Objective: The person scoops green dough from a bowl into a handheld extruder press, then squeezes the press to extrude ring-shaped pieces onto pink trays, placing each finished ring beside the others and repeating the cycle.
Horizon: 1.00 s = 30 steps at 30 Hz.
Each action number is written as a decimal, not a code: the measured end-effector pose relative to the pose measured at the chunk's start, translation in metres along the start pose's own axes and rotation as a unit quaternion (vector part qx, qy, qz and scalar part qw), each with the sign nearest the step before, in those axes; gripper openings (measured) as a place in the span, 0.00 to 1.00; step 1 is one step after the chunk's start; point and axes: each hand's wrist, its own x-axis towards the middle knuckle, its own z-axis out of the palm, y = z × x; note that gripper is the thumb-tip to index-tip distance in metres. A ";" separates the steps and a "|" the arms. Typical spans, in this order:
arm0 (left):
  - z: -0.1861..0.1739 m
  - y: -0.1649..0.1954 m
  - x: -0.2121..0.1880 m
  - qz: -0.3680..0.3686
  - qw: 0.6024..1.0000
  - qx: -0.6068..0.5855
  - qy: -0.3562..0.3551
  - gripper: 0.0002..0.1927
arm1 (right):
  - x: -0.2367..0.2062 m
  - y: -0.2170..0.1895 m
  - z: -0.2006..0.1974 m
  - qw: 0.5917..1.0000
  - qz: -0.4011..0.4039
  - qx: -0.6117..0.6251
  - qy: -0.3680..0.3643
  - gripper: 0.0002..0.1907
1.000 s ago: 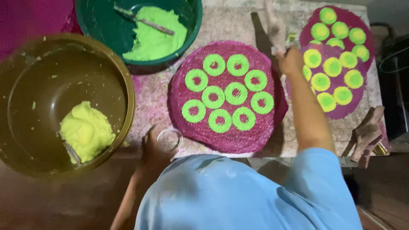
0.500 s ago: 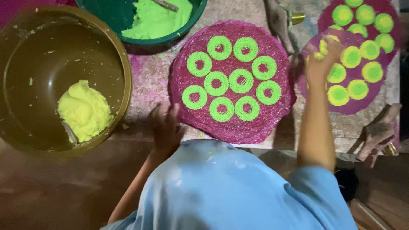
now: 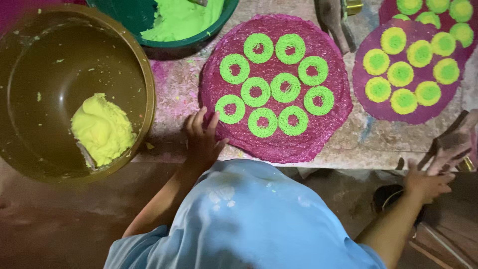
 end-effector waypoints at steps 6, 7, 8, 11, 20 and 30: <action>-0.023 0.018 0.031 -0.014 0.999 -0.044 0.014 0.35 | 0.013 -0.016 -0.013 0.997 0.015 -0.065 -0.047 0.49; -0.026 0.021 0.037 -0.005 0.998 -0.063 0.013 0.34 | 0.018 -0.019 -0.017 0.997 0.015 -0.048 -0.061 0.50; -0.031 0.024 0.041 0.005 0.997 -0.082 0.011 0.34 | 0.022 -0.022 -0.022 0.996 0.016 -0.031 -0.076 0.51; -0.045 0.029 0.054 0.028 0.994 -0.106 0.010 0.32 | 0.025 -0.025 -0.035 0.999 -0.003 -0.012 -0.040 0.38; -0.060 0.023 0.119 -0.059 0.818 -0.571 -0.033 0.32 | -0.112 -0.153 -0.100 0.746 -0.332 0.437 -0.378 0.25; -0.040 -0.011 0.148 -0.166 0.355 -0.917 0.070 0.16 | -0.293 -0.333 -0.112 0.619 -0.313 0.033 -0.719 0.34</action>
